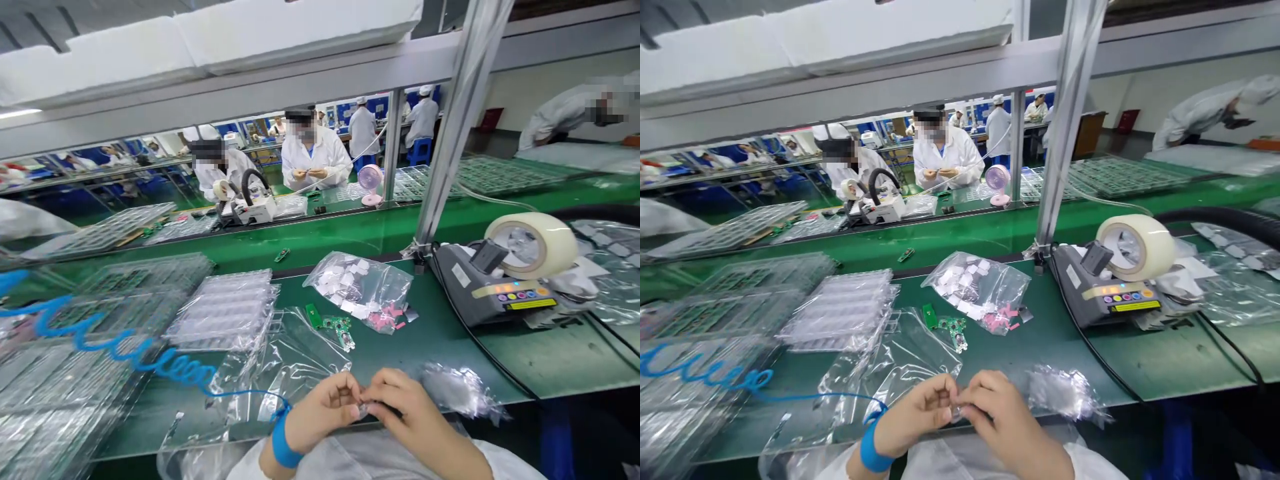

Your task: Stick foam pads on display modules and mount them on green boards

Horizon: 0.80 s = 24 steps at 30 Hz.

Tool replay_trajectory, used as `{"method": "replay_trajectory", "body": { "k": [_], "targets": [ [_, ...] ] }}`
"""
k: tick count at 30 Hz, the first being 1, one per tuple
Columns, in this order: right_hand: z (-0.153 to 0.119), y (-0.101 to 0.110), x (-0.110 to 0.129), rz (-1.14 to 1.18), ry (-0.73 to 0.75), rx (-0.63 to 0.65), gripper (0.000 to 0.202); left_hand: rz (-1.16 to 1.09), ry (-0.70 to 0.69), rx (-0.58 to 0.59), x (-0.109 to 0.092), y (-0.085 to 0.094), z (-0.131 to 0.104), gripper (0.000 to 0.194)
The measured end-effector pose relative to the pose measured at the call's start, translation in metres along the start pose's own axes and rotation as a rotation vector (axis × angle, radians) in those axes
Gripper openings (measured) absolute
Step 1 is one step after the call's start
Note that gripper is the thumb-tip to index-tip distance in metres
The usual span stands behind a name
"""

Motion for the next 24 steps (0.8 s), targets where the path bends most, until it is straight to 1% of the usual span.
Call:
{"method": "replay_trajectory", "body": {
  "k": [3, 5, 7, 9, 11, 14, 16, 17, 20, 22, 24],
  "targets": [
    [-0.015, 0.016, 0.0, -0.057, 0.029, -0.133, 0.017, -0.205, 0.033, 0.051, 0.013, -0.016, 0.023, 0.042],
    [-0.024, 0.022, 0.0, -0.158, 0.073, -0.223, 0.02, -0.339, 0.037, 0.032, 0.02, -0.023, 0.037, 0.047],
    [-0.028, 0.027, -0.007, -0.273, 0.04, -0.234, 0.024, -0.453, 0.021, -0.028, 0.025, -0.029, 0.049, 0.042],
    [-0.025, 0.036, -0.024, -0.367, -0.074, -0.212, 0.026, -0.535, -0.004, -0.115, 0.027, -0.031, 0.057, 0.028],
    [-0.015, 0.052, -0.051, -0.426, -0.247, -0.218, 0.026, -0.583, -0.019, -0.212, 0.027, -0.03, 0.062, 0.017],
    [0.007, 0.075, -0.1, -0.505, -0.558, -0.231, 0.03, -0.623, -0.009, -0.333, 0.024, -0.026, 0.063, 0.013],
    [0.023, 0.081, -0.126, -0.53, -0.704, -0.188, 0.028, -0.642, 0.005, -0.375, 0.022, -0.025, 0.061, 0.014],
    [0.029, 0.082, -0.135, -0.536, -0.752, -0.164, 0.027, -0.648, 0.015, -0.383, 0.02, -0.025, 0.059, 0.014],
    [0.035, 0.079, -0.148, -0.532, -0.809, -0.115, 0.025, -0.655, 0.044, -0.37, 0.016, -0.029, 0.056, 0.01],
    [0.029, 0.079, -0.151, -0.514, -0.796, -0.103, 0.025, -0.66, 0.054, -0.345, 0.013, -0.033, 0.058, 0.009],
    [0.018, 0.081, -0.152, -0.482, -0.76, -0.109, 0.024, -0.671, 0.06, -0.303, 0.009, -0.042, 0.063, 0.008]
  ]
}}
Point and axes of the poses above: each hand's wrist, its own z-axis towards the middle knuckle, its own y-axis out of the back of the hand, x = y × z, the point moved 4 cm from there along z, towards the middle knuckle, and after that the axes turned 9 degrees about x, right-handed, at the moved point
